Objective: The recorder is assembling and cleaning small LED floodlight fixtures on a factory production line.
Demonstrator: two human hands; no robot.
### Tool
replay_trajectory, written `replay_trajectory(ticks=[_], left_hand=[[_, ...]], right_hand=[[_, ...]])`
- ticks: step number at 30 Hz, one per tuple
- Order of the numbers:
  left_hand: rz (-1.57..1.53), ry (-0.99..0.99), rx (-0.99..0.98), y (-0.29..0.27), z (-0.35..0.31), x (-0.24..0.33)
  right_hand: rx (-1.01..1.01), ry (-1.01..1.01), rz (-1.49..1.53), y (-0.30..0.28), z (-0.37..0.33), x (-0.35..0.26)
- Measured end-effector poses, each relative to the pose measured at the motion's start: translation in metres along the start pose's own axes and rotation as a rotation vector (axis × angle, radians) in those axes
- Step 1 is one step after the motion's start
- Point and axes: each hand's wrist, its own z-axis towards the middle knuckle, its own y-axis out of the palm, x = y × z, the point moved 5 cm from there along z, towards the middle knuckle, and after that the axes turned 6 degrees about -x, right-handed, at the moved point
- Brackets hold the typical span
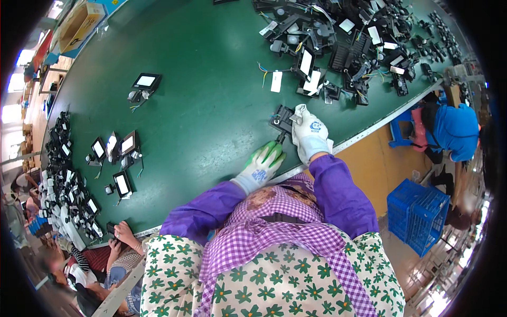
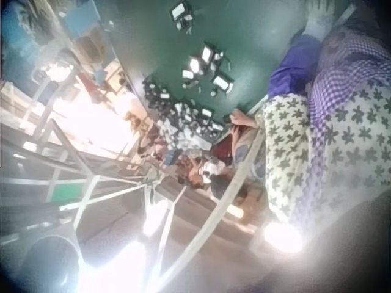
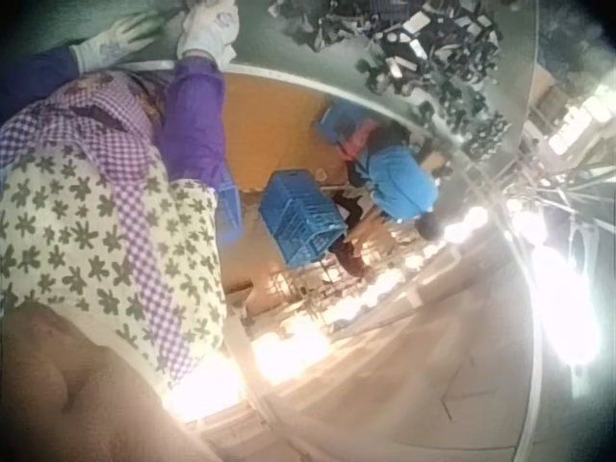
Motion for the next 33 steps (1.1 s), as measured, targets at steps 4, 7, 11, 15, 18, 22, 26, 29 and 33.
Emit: replay_trajectory(ticks=[4,7,11,15,18,22,26,29,33], left_hand=[[-0.018,0.009,-0.008,-0.020,0.008,-0.003],[-0.035,-0.133,-0.349,-0.013,0.028,-0.019],[-0.182,-0.060,-0.517,-0.060,0.053,-0.006],[-0.994,-0.282,-0.107,-0.133,0.065,-0.032],[-1.424,-0.870,-0.006,-0.105,0.024,-0.083],[-1.103,-1.030,-0.015,-0.084,-0.013,-0.110],[-0.492,-1.044,-0.130,-0.076,-0.016,-0.112],[-0.789,-0.909,-0.426,-0.068,-0.014,-0.111],[-1.428,-0.703,-0.362,-0.051,-0.005,-0.101]], right_hand=[[0.027,-0.057,-0.064,0.002,-0.003,0.000],[0.015,-0.080,0.175,0.002,-0.001,0.007],[0.331,-0.056,0.848,0.014,-0.008,0.058],[0.343,0.103,0.690,-0.003,-0.014,0.078],[0.227,0.155,0.296,-0.010,-0.012,0.061],[0.248,0.020,0.127,0.007,-0.012,0.044],[0.245,-0.124,-0.096,0.023,-0.018,0.027],[0.256,-0.155,-0.087,0.025,-0.011,0.032],[0.204,-0.109,-0.009,0.011,0.008,0.018]])
